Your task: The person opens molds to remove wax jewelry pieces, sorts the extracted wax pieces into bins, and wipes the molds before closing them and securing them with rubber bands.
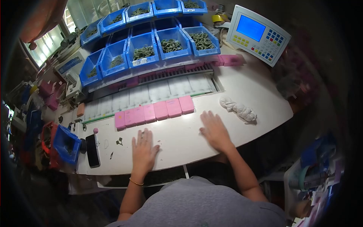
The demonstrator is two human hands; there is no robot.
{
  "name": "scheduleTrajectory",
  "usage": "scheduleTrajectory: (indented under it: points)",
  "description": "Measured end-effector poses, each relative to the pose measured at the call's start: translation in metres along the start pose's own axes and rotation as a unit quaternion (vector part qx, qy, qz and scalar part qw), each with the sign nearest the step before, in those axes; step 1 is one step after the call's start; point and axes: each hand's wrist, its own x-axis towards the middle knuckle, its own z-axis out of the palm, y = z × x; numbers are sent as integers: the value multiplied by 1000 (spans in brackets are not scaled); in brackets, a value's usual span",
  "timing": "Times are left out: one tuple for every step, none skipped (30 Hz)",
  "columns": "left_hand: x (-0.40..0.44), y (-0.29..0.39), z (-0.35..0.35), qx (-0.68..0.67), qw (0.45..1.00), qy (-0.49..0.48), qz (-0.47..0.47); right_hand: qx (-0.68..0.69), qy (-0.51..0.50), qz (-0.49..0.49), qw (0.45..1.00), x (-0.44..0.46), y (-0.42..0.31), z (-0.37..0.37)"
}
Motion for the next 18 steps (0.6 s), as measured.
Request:
scheduleTrajectory:
  points:
    - [-4, -11, -1, 9, 999, 8, -36, 5, -9, -41, 999, -1, -14, 4]
    - [-8, -23, 0, 27, 998, 30, -44, 13, -21, -77, 997, -3, -30, 7]
    - [-8, -28, -4, 28, 998, 32, -44, 19, -33, -112, 993, -4, -47, 8]
    - [-8, -30, -10, 20, 997, 43, -64, 37, -40, -138, 989, -8, -65, 12]
    - [-8, -31, -14, 11, 995, 54, -85, 55, -47, -164, 984, -13, -82, 17]
    - [-1, -30, -14, 7, 993, 110, -42, 73, -50, -205, 975, -19, -96, 24]
    - [11, -24, -18, 7, 993, 111, -42, 91, -53, -247, 963, -23, -109, 29]
    - [26, -14, -23, -60, 991, 117, 1, 111, -70, -274, 953, -28, -120, 30]
    - [42, -3, -28, -126, 984, 122, 44, 131, -87, -301, 941, -32, -131, 30]
    - [62, 9, -28, -122, 983, 121, 68, 154, -68, -330, 929, -35, -140, 35]
    - [83, 21, -24, -118, 981, 121, 92, 153, -65, -330, 929, -38, -143, 36]
    - [105, 30, -15, -118, 984, 97, 97, 217, -105, -352, 904, -40, -145, 36]
    - [127, 38, -3, -119, 985, 72, 103, 278, -145, -371, 874, -41, -146, 34]
    - [145, 46, 7, -119, 984, 77, 109, 341, -115, -352, 864, -43, -146, 30]
    - [162, 54, 16, -84, 986, 82, 117, 335, -110, -352, 867, -47, -143, 28]
    - [172, 60, 18, -49, 987, 88, 123, 444, -134, -246, 851, -53, -136, 25]
    - [178, 62, 20, -50, 986, 92, 129, 543, -153, -135, 815, -58, -127, 20]
    - [181, 66, 20, -60, 989, 68, 115, 531, -139, -68, 833, -59, -116, 6]
